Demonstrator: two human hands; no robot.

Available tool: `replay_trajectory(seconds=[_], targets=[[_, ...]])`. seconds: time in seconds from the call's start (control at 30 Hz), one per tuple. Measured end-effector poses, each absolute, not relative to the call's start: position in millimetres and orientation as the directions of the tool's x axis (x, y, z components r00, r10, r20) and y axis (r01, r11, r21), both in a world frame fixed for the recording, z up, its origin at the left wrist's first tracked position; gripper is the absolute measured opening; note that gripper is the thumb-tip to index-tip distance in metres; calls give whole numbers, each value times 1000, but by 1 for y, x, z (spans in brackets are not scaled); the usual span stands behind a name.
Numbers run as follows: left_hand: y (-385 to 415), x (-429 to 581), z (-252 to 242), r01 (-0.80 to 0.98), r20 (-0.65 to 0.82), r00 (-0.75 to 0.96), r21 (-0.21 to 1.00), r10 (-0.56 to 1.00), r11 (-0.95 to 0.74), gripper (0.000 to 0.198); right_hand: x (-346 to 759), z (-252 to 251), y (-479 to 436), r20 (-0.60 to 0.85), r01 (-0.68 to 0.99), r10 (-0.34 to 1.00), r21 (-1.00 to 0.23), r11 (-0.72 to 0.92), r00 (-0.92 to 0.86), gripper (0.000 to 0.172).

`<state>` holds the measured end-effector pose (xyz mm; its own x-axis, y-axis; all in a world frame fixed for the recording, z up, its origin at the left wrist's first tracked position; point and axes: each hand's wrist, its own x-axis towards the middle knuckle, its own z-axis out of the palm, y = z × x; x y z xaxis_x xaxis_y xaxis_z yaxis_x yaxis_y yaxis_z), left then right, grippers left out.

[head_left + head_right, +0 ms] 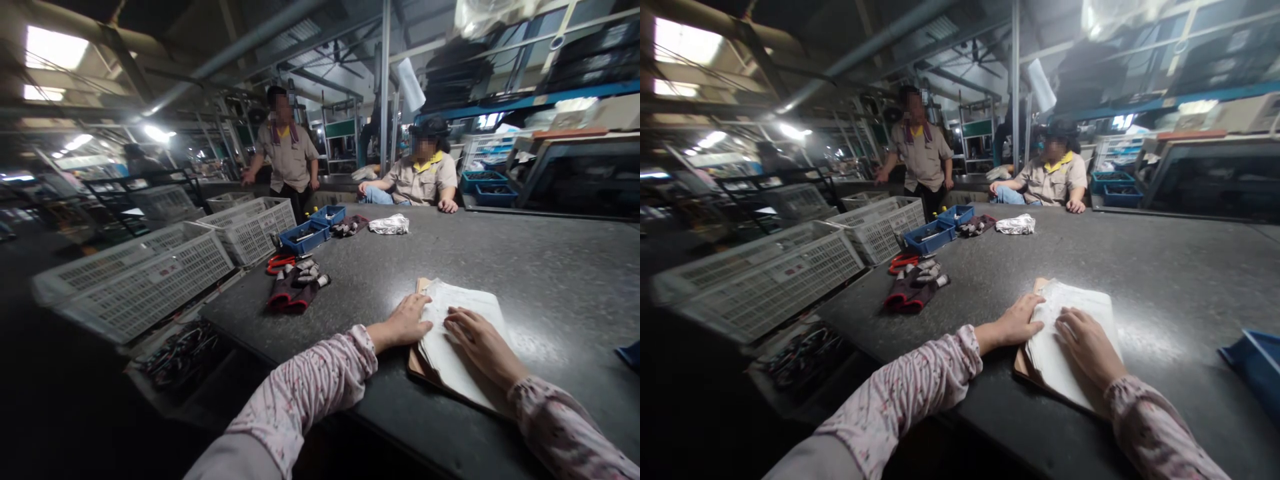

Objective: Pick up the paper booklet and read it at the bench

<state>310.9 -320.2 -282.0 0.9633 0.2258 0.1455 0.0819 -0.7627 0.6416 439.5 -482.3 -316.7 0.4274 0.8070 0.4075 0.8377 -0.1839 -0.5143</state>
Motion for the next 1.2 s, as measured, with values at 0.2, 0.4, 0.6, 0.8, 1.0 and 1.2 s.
replay_trajectory(seconds=[0.2, 0.4, 0.6, 0.8, 1.0, 1.2], targets=[[-322, 310, -279, 89, 127, 966, 649, 223, -756, 62, 441, -317, -482, 406, 842, 810, -506, -187, 423, 61], [-322, 310, -281, 88, 152, 959, 644, 239, -760, 62, 440, -316, -483, 402, 837, 808, -514, -189, 430, 61], [-322, 310, -284, 98, 160, 954, 635, 255, -766, 59, 439, -315, -482, 402, 834, 809, -520, -183, 428, 61], [-323, 308, -282, 95, 161, 955, 632, 250, -769, 59, 440, -316, -481, 398, 832, 809, -521, -189, 433, 61], [-320, 310, -285, 73, 173, 955, 653, 242, -754, 58, 440, -317, -482, 410, 836, 808, -521, -173, 423, 59], [-319, 311, -285, 58, 181, 958, 641, 224, -766, 58, 439, -316, -484, 407, 836, 810, -520, -174, 422, 58]])
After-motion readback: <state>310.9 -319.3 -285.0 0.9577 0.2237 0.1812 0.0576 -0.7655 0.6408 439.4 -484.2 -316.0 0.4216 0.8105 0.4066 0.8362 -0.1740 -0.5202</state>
